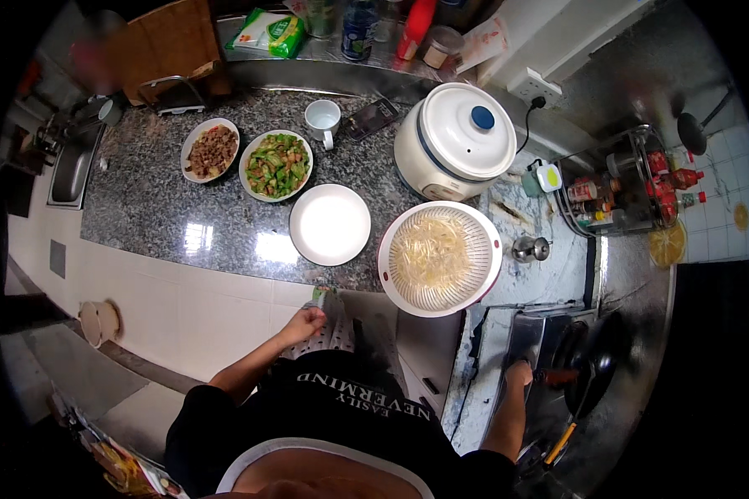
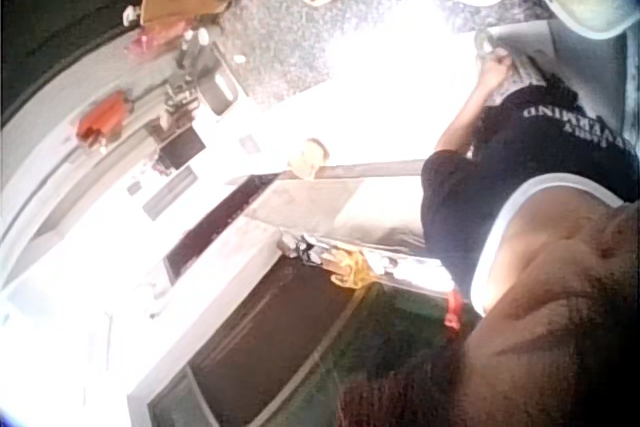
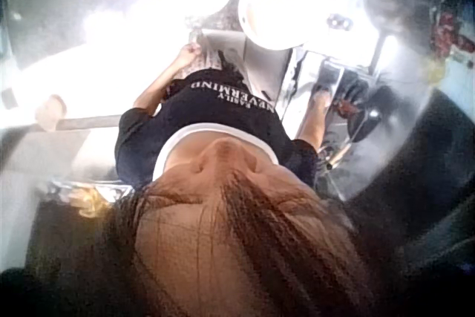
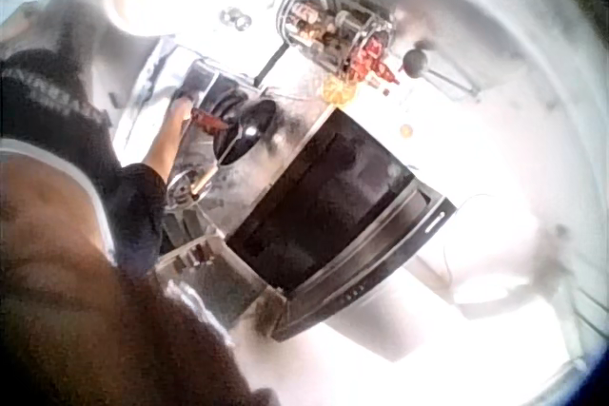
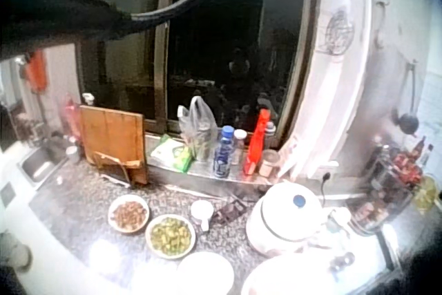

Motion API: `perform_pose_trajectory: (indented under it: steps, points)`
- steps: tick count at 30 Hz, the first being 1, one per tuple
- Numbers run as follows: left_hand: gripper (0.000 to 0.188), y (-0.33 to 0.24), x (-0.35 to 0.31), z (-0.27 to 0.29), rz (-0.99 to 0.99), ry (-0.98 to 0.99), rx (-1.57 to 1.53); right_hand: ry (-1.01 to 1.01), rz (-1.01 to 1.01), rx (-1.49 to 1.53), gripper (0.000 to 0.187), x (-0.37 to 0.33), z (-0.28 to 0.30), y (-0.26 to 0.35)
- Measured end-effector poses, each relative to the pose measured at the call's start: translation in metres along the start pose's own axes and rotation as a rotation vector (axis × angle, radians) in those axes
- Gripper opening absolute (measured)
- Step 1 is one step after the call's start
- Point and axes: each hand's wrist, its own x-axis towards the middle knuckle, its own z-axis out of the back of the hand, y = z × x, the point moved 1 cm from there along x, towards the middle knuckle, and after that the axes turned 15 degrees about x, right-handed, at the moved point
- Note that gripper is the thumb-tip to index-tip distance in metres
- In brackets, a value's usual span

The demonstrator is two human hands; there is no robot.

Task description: The person washes a wok in a sink, clears food scraps from the drain into a bucket, wipes the wok with a paper towel, and then adds a liquid mixture from a bowl and noodles from a colander into the wok on a gas stove.

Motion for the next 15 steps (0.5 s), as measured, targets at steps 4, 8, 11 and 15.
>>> perform_pose_trajectory:
  steps: [4, 8, 11, 15]
  points:
    - [0.012, -0.010, -0.003, -0.007, -0.031, -0.017, 0.048, 0.027, 0.058, -0.064, 0.030, 0.053, -0.043, -0.006]
    - [0.012, -0.007, -0.005, -0.010, -0.013, -0.017, 0.030, -0.004, 0.194, 0.151, 0.031, 0.176, -0.148, -0.064]
    - [0.011, -0.003, 0.000, -0.003, -0.031, 0.082, -0.089, -0.098, 0.360, 0.195, 0.033, 0.224, -0.159, -0.182]
    - [0.015, 0.008, -0.001, 0.004, -0.012, 0.001, 0.010, -0.157, 0.192, 0.439, 0.033, 0.174, -0.181, -0.085]
